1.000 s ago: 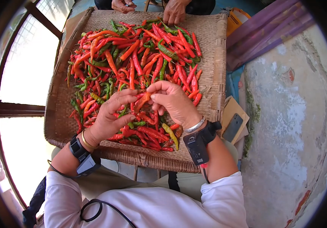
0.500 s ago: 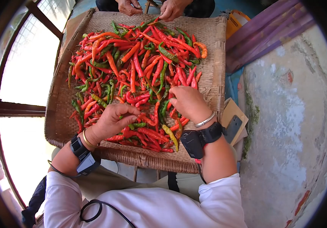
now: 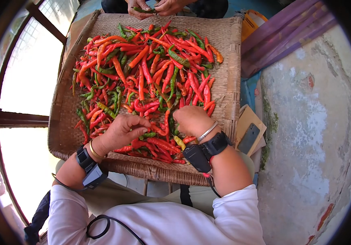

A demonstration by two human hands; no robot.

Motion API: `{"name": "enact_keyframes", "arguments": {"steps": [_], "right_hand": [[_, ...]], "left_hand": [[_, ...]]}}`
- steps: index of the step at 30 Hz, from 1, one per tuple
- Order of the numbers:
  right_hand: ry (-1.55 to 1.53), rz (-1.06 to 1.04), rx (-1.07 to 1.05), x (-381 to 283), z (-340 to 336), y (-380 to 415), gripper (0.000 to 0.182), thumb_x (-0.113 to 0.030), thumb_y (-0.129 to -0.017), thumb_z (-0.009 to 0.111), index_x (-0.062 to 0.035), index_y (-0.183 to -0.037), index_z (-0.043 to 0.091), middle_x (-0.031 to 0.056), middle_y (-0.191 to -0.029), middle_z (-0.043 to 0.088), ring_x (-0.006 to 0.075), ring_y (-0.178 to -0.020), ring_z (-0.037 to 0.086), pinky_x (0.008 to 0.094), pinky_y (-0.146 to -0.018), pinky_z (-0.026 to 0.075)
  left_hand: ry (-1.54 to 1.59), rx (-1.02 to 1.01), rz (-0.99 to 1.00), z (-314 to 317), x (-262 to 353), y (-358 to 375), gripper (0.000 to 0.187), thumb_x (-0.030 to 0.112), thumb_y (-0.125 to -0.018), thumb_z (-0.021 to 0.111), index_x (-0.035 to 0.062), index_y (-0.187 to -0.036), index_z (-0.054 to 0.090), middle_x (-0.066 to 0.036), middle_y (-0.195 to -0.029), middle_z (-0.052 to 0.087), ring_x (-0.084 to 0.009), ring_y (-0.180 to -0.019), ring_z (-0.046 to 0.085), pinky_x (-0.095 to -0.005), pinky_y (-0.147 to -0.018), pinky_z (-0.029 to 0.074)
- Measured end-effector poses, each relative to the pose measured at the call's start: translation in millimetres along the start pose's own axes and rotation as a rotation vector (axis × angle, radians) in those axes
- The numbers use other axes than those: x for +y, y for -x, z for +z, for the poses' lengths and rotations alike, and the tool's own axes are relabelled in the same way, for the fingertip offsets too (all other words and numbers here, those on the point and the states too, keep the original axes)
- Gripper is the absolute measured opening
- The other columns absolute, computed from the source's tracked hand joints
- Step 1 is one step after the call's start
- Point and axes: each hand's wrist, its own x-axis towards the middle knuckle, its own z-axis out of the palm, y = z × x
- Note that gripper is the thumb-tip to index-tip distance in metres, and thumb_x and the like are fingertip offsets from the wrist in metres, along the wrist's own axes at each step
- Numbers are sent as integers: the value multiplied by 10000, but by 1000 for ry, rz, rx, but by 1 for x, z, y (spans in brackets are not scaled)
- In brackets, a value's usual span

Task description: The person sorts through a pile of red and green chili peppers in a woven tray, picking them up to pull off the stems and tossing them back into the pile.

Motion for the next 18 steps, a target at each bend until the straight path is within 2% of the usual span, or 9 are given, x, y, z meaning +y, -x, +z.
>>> {"name": "enact_keyframes", "arguments": {"steps": [2,4,6,8,9,12,14,16,18], "right_hand": [[-19,-5,-3,-3,-2,-3,144,-141,-673,608,-54,-786,588,139,-787,585,313,-802,571,409,-702,451],[-298,-194,194,-9,-9,-5,207,-134,-692,601,-49,-880,584,130,-784,576,300,-802,559,378,-715,445],[-333,-300,253,-20,-17,-5,175,-70,-737,572,-36,-908,576,96,-761,581,228,-724,582,317,-654,462],[-1091,-53,55,-38,-25,2,134,-45,-771,564,-6,-899,577,59,-737,585,131,-603,580,267,-554,465],[-1251,-54,48,-42,-25,3,165,-6,-797,534,14,-960,555,22,-726,568,57,-565,546,204,-517,442],[-1484,-105,40,-41,-15,-1,187,-3,-786,538,19,-971,548,22,-711,571,62,-580,556,211,-524,448],[-1289,-86,69,-41,-24,4,201,-4,-774,545,10,-974,550,19,-707,567,68,-599,557,213,-534,439],[-1090,-68,99,-33,-26,5,215,-6,-763,553,2,-977,552,17,-703,563,74,-617,557,215,-543,431],[-369,-184,294,-15,-19,2,248,-36,-724,578,-15,-971,571,31,-646,547,99,-580,547,242,-540,429]], "left_hand": [[5,-5,-14,0,0,1,165,23,-754,612,7,-918,592,-86,-741,611,-143,-656,583,-261,-600,468],[57,49,-49,2,3,1,186,37,-753,623,6,-934,589,-85,-741,607,-142,-660,583,-261,-603,469],[112,102,-83,2,6,-1,208,52,-752,634,5,-949,586,-83,-741,604,-141,-663,583,-260,-605,471],[83,58,-123,-2,8,-2,244,80,-753,650,-2,-972,577,-80,-730,592,-120,-666,573,-249,-605,470],[84,58,-125,-3,6,-1,244,80,-753,650,-2,-972,577,-80,-730,592,-120,-666,573,-249,-605,470],[143,11,-148,-2,2,1,237,93,-759,653,-10,-959,578,-71,-696,571,-85,-626,534,-236,-564,450],[132,4,-153,-3,3,1,166,60,-791,615,-11,-934,567,26,-641,469,-30,-571,412,-207,-494,371],[140,13,-170,-3,4,0,149,73,-803,603,-13,-920,571,27,-634,470,-31,-566,411,-206,-489,369],[148,24,-188,-5,6,0,138,86,-814,592,-15,-907,575,27,-627,471,-31,-561,411,-205,-484,367]]}}
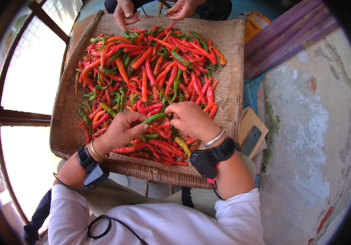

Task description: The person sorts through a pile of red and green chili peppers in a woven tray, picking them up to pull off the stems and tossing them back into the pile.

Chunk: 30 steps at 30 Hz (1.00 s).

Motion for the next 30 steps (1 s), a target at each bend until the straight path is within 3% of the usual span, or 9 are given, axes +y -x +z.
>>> {"name": "enact_keyframes", "arguments": {"steps": [6,8,12,14,16,20,23,26,30], "right_hand": [[-267,214,29,-17,-5,-3,230,-89,-730,589,-19,-949,587,87,-655,565,176,-570,555,292,-565,438],[-285,-75,13,-18,5,-4,234,-174,-739,611,-42,-932,600,126,-687,585,253,-610,574,343,-570,440],[-315,268,-134,-15,-3,-4,202,-190,-767,604,-24,-881,600,121,-672,577,204,-564,563,319,-541,436],[-560,400,28,-7,-15,-3,223,-186,-826,569,-2,-948,598,23,-637,558,85,-551,540,220,-464,418],[-991,339,397,3,-19,-4,330,-213,-845,551,17,-1080,536,38,-753,579,97,-577,546,193,-466,429],[-1199,425,551,5,-20,-7,417,-235,-854,541,29,-1167,462,67,-852,575,100,-648,564,189,-481,443],[-805,332,167,9,3,-13,433,-238,-842,553,33,-1165,454,100,-986,542,129,-759,592,234,-571,473],[-351,97,113,8,19,-14,418,-213,-788,588,-19,-1144,484,149,-1138,447,223,-812,601,323,-720,473],[94,79,48,14,25,-8,393,-228,-759,600,-75,-1112,520,145,-1123,448,297,-871,572,374,-739,462]], "left_hand": [[72,16,-81,0,-7,-1,178,129,-836,573,-15,-940,586,34,-597,469,-31,-560,410,-206,-495,367],[120,-8,16,2,-5,-1,197,132,-836,576,-8,-975,587,40,-615,487,-24,-579,425,-199,-508,376],[116,14,-40,3,-4,0,205,86,-830,578,-6,-1013,575,51,-677,519,-15,-618,444,-181,-537,393],[8,61,-29,-4,1,-3,213,66,-828,576,-8,-1027,566,49,-714,532,-11,-624,447,-169,-554,397],[23,191,-84,-13,1,-5,210,81,-809,597,-3,-1000,575,0,-693,591,-28,-584,496,-191,-527,424],[78,277,-25,-27,-17,-12,225,90,-815,592,-2,-1019,565,-17,-751,599,-38,-633,518,-205,-546,441],[-38,283,-87,-41,-4,-13,237,99,-803,606,-16,-1005,560,-45,-836,587,-60,-638,528,-212,-570,447],[-350,437,125,-60,-3,-17,252,63,-776,617,-7,-1009,553,-97,-1075,495,-80,-693,544,-224,-664,457],[-661,666,107,-91,-10,-20,342,43,-738,629,15,-1066,537,-147,-1175,436,-146,-753,598,-265,-681,475]]}}
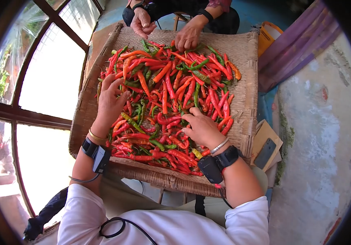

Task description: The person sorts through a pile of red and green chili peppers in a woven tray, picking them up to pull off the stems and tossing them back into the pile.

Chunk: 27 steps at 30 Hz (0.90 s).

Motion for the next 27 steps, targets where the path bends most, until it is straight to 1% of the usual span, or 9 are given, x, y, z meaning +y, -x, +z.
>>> {"name": "enact_keyframes", "arguments": {"steps": [2,3,6,7,11,13,14,20,27], "right_hand": [[25,110,-139,-2,0,0,393,-233,-756,594,-84,-1112,522,154,-1125,450,326,-953,519,381,-783,440],[26,114,-158,-4,-1,1,369,-241,-758,593,-76,-1083,536,143,-1076,477,311,-946,528,382,-772,442],[11,89,-146,-7,-2,1,358,-240,-760,588,-72,-1072,543,139,-1038,497,308,-924,532,379,-760,442],[-3,60,-117,-7,-2,1,350,-240,-762,584,-60,-1059,547,136,-987,513,307,-887,536,378,-746,439],[4,38,-108,-7,-1,-1,346,-243,-762,584,-47,-1045,550,138,-938,524,307,-859,536,378,-734,436],[-10,3,-109,-7,0,-1,337,-242,-763,582,-39,-1030,555,140,-890,531,307,-843,535,380,-724,434],[-9,2,-110,-6,1,-1,337,-242,-763,582,-39,-1030,555,140,-890,531,307,-843,535,380,-724,434],[-15,-49,-67,-4,4,-2,320,-248,-754,608,-40,-991,555,140,-871,527,314,-827,543,388,-707,440],[-21,-60,-69,-6,3,-1,312,-231,-752,600,-34,-990,553,143,-878,526,313,-843,537,384,-722,437]], "left_hand": [[-154,45,2,-5,-4,-8,418,109,-722,646,51,-1108,495,-176,-1252,361,-242,-775,586,-349,-723,474],[-158,28,33,-3,-10,-12,491,101,-716,646,88,-1167,453,-193,-1265,345,-270,-827,576,-365,-740,472],[-55,-67,-59,7,-16,-14,551,99,-708,648,112,-1208,415,-207,-1274,333,-289,-846,569,-378,-749,470],[-117,-33,4,10,-17,-14,599,96,-703,648,120,-1239,383,-205,-1242,358,-287,-831,570,-378,-729,473],[-192,6,23,5,-13,-15,609,105,-691,657,122,-1236,385,-185,-1202,389,-286,-842,569,-378,-703,478],[-333,-97,-11,1,-18,-18,601,127,-674,671,122,-1215,410,-159,-1174,409,-286,-841,567,-377,-678,482],[-333,-96,-12,1,-19,-18,601,127,-674,671,122,-1215,410,-159,-1174,409,-286,-841,567,-377,-678,482],[-459,-122,97,10,-24,-11,575,111,-626,682,129,-1158,463,-140,-1207,393,-301,-862,568,-375,-668,487],[-549,-144,-3,6,-20,-13,498,77,-639,612,153,-1114,483,-148,-1245,371,-313,-755,597,-390,-607,493]]}}
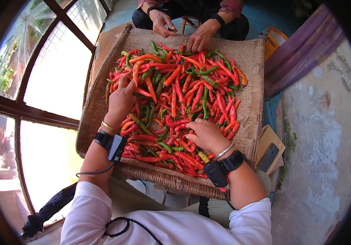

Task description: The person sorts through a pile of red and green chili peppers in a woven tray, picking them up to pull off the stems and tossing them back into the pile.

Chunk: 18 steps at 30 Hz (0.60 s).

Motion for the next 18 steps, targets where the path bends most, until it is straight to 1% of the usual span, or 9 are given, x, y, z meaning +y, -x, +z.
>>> {"name": "enact_keyframes", "arguments": {"steps": [5,7,8,10,11,13,14,17,18], "right_hand": [[-11,3,-7,0,-1,0,309,-224,-751,594,-33,-991,553,141,-882,528,310,-848,537,381,-725,437],[-5,4,-11,-1,0,0,321,-238,-761,583,-28,-1003,561,143,-865,539,302,-837,537,375,-729,434],[-4,4,-9,-2,-1,1,321,-238,-761,583,-28,-1003,561,143,-865,539,302,-837,537,375,-729,434],[-12,10,-2,-4,-1,1,315,-237,-762,582,-30,-998,562,143,-863,539,302,-837,537,375,-725,435],[-10,10,0,-4,-1,1,315,-237,-762,582,-30,-998,562,143,-863,539,302,-837,537,375,-725,435],[-4,28,-23,-4,0,1,308,-231,-755,588,-56,-1008,560,131,-900,534,300,-861,542,383,-732,440],[-2,27,-22,-3,1,1,308,-231,-755,588,-56,-1008,560,131,-900,534,300,-861,542,383,-732,440],[-1,16,-21,-2,2,2,308,-234,-758,585,-57,-1008,561,129,-901,535,300,-867,542,383,-736,440],[-7,19,-28,-4,1,1,310,-236,-759,585,-56,-1009,561,129,-901,536,300,-868,541,384,-737,439]], "left_hand": [[-14,73,39,15,-10,-1,445,71,-662,580,170,-1086,488,-151,-1225,386,-318,-723,598,-397,-583,493],[-24,79,-30,17,-7,0,404,63,-676,562,175,-1060,504,-150,-1194,402,-315,-724,595,-397,-577,489],[-24,81,-29,16,-6,0,404,63,-676,562,175,-1060,504,-150,-1194,402,-315,-724,595,-397,-577,489],[-26,59,-72,11,-3,0,325,77,-676,574,152,-990,539,-143,-1099,443,-311,-725,588,-396,-581,483],[-26,61,-71,13,-6,-1,325,77,-676,574,152,-990,539,-143,-1099,443,-311,-725,588,-396,-581,483],[18,148,74,16,-14,-3,244,106,-669,599,122,-911,569,-131,-1003,466,-309,-716,582,-398,-573,481],[19,151,75,18,-17,-3,244,106,-669,599,122,-911,569,-131,-1003,466,-309,-716,582,-398,-573,481],[36,144,115,16,-18,-1,180,117,-664,611,104,-842,585,-118,-926,468,-307,-711,579,-392,-569,481],[-2,77,94,13,-16,0,156,114,-666,609,101,-820,589,-118,-924,469,-305,-701,580,-388,-568,483]]}}
